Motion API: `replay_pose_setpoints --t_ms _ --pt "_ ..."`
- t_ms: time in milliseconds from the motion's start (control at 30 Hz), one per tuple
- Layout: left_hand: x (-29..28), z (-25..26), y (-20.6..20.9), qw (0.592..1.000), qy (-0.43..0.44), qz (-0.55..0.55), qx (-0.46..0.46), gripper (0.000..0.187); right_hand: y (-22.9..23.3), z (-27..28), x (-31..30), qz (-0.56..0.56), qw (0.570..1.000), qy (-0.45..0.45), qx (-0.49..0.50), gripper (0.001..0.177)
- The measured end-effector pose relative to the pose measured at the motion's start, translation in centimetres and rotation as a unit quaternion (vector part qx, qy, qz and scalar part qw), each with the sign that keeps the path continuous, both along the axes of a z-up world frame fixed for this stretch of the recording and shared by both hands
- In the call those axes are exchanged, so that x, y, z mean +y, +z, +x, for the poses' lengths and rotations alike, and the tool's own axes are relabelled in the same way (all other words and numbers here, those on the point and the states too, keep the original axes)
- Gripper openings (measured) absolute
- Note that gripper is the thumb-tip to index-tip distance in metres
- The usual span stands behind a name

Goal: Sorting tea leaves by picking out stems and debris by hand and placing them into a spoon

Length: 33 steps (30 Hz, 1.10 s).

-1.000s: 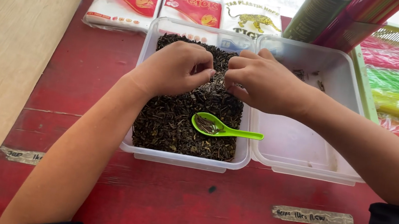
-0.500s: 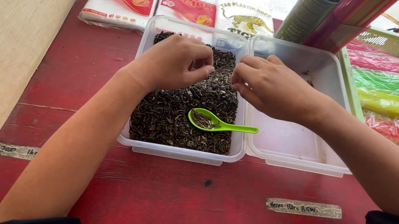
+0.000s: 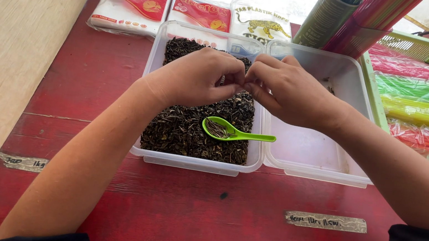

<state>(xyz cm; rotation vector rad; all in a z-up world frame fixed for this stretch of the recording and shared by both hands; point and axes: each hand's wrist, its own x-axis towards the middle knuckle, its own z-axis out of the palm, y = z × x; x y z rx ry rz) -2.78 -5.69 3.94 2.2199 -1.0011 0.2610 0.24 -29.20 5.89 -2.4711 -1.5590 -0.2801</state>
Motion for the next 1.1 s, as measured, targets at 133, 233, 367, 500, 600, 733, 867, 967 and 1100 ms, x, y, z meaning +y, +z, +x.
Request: replay_pose_setpoints --t_ms 133,233,367,500,600,733,867,967,1100 --pt "0.0 0.0 0.2 1.000 0.002 0.007 -0.012 0.011 0.3 -0.4 0.2 0.034 0.999 0.000 0.025 0.015" --pt "-0.1 0.0 0.2 1.000 0.007 0.011 -0.020 0.013 -0.1 0.0 0.2 0.064 0.996 0.002 0.059 0.014" --pt "0.0 -0.2 0.5 1.000 0.016 0.010 -0.015 0.015 0.3 -0.2 0.4 0.082 0.995 0.004 0.054 0.014" --pt "0.2 0.0 0.4 0.999 0.022 0.015 -0.019 0.016 0.9 -1.0 0.7 0.110 0.990 0.009 0.091 0.011" --pt "0.2 -0.2 0.6 0.999 0.023 0.019 -0.018 0.016 0.6 -0.9 0.6 0.115 0.989 0.018 0.096 0.009" --pt "0.0 -0.5 1.1 1.000 0.010 0.014 -0.009 0.012 0.9 -1.4 0.5 0.125 0.989 0.033 0.073 0.008" --pt "-0.7 -1.1 1.4 1.000 -0.003 0.009 0.006 0.011 1.5 -2.5 -0.5 0.123 0.990 0.045 0.046 0.008" --pt "-0.9 -1.2 1.7 0.999 -0.003 0.026 0.023 0.015 2.5 -4.0 -1.8 0.103 0.994 0.034 0.009 0.009" --pt "-0.8 -1.2 1.2 0.999 0.017 0.039 0.026 0.016 2.9 -6.1 -3.3 0.082 0.996 0.030 -0.005 0.010"
